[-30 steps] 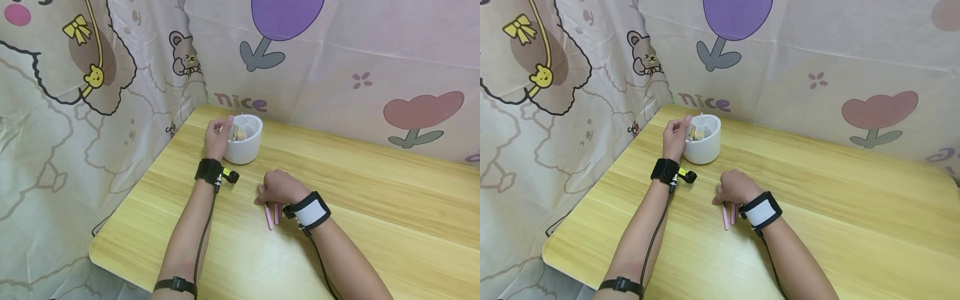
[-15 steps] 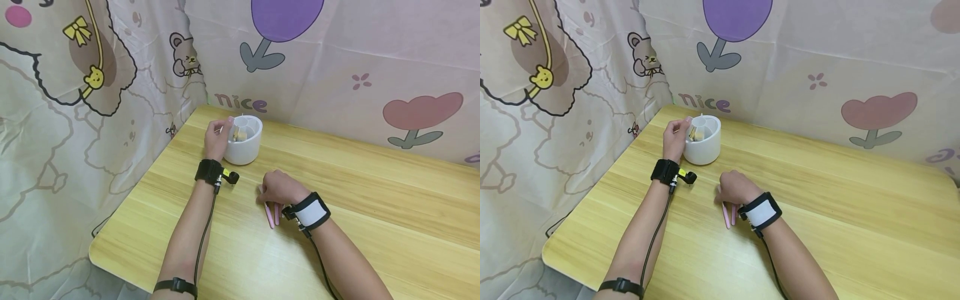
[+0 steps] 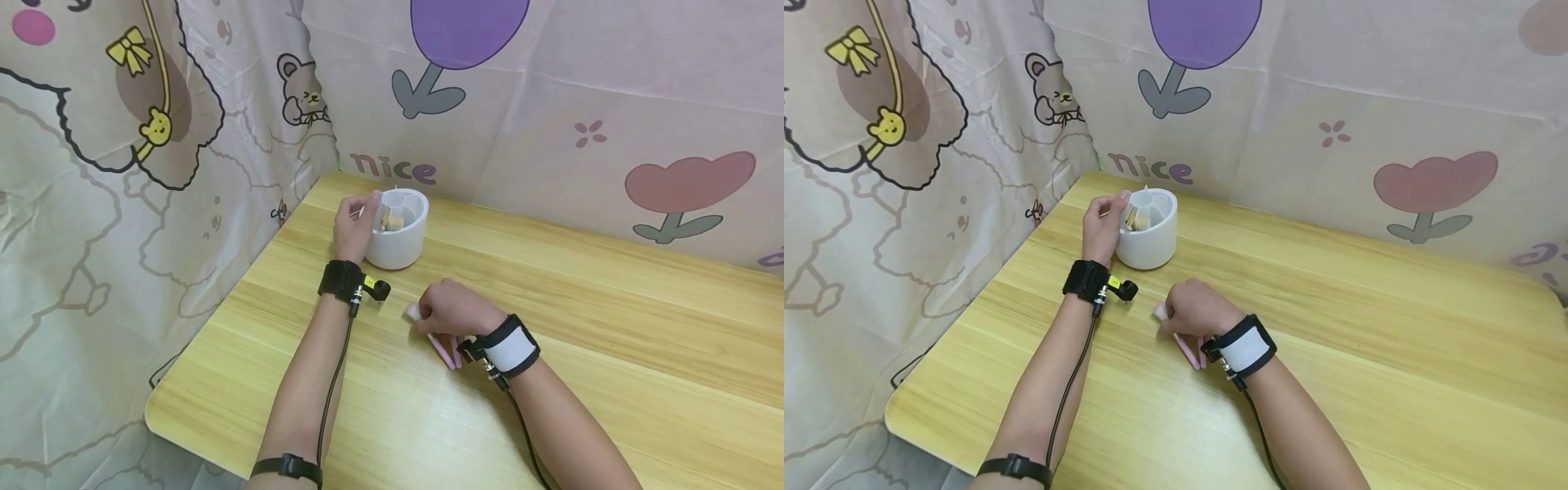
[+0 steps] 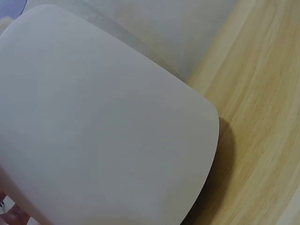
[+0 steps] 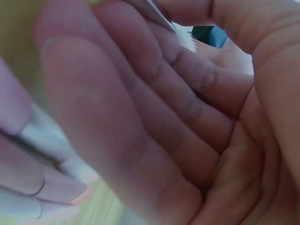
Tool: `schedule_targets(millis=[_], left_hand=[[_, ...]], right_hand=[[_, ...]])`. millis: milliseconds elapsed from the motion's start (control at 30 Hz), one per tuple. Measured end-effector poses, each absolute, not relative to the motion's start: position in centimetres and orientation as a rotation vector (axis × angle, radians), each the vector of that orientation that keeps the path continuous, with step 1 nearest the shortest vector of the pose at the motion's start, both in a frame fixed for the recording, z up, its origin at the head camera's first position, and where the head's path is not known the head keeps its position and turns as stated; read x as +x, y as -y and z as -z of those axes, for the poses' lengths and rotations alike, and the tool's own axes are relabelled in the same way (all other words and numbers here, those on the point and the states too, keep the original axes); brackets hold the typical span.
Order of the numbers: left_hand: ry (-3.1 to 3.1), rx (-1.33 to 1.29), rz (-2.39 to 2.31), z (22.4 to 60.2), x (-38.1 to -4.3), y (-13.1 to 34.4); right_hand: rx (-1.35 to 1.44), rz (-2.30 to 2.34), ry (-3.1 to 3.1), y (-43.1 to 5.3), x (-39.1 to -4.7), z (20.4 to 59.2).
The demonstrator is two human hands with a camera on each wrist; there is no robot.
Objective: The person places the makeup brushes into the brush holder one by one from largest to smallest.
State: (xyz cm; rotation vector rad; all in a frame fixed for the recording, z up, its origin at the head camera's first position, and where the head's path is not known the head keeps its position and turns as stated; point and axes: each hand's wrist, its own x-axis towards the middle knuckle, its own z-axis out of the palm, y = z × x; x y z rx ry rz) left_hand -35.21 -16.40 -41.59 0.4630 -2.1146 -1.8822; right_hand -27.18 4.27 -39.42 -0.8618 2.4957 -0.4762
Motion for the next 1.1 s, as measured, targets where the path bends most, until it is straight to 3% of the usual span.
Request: schedule_targets(millis=[1100], left_hand=[[2.086,0.438,1.886,41.58,-35.2,16.29]], right_hand=[[-1.082,0.815,-2.387,-4.44,-27.59,39.25]])
